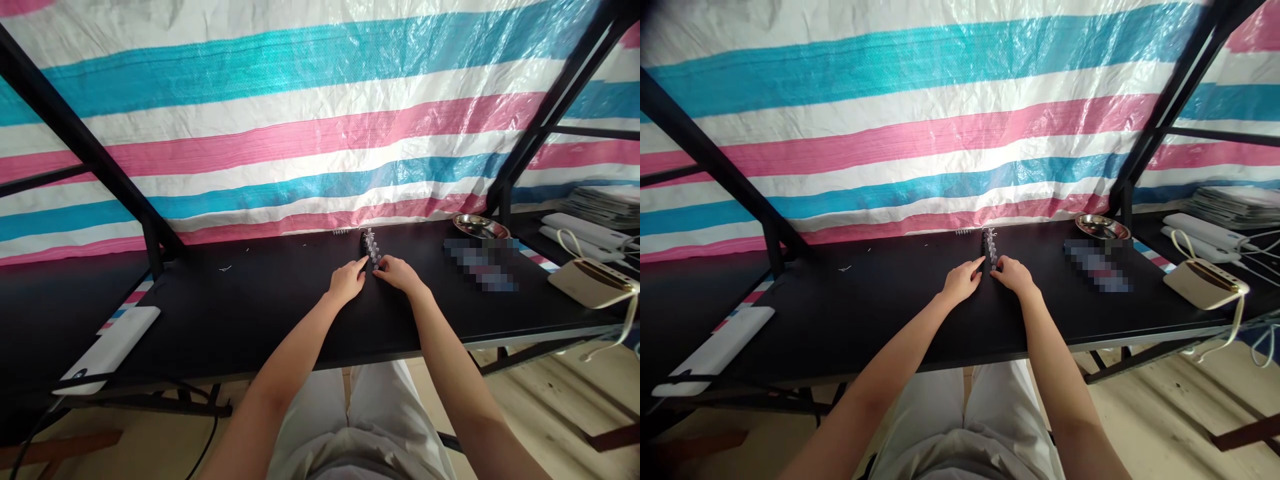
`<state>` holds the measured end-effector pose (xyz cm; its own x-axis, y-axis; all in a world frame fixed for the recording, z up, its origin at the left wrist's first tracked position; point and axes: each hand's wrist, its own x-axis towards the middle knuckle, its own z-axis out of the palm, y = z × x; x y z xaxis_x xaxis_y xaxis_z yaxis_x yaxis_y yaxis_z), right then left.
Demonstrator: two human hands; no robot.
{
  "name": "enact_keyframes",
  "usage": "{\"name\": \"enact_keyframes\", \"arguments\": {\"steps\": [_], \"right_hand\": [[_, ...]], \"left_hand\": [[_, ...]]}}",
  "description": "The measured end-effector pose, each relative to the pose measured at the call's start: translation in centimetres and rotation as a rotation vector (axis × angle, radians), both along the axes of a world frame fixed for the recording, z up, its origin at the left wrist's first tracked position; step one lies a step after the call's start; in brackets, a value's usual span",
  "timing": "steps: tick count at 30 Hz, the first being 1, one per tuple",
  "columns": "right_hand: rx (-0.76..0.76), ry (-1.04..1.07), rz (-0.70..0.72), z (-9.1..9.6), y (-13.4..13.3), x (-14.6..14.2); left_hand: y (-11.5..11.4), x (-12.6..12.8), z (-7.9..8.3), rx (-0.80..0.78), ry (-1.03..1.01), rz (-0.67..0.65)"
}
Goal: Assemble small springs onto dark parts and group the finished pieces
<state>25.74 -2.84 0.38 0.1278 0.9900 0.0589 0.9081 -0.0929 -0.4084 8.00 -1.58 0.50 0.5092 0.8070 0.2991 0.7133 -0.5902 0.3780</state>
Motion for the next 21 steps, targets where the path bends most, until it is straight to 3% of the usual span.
{"name": "enact_keyframes", "arguments": {"steps": [13,21], "right_hand": [[-0.022,-0.07,-0.019,0.2,0.1,-0.8],[-0.017,-0.105,-0.024,0.7,-0.2,-1.5]], "left_hand": [[1.1,-0.1,-0.4,-0.007,-0.314,0.075],[2.5,-0.1,-1.2,-0.175,-0.625,0.109]]}}
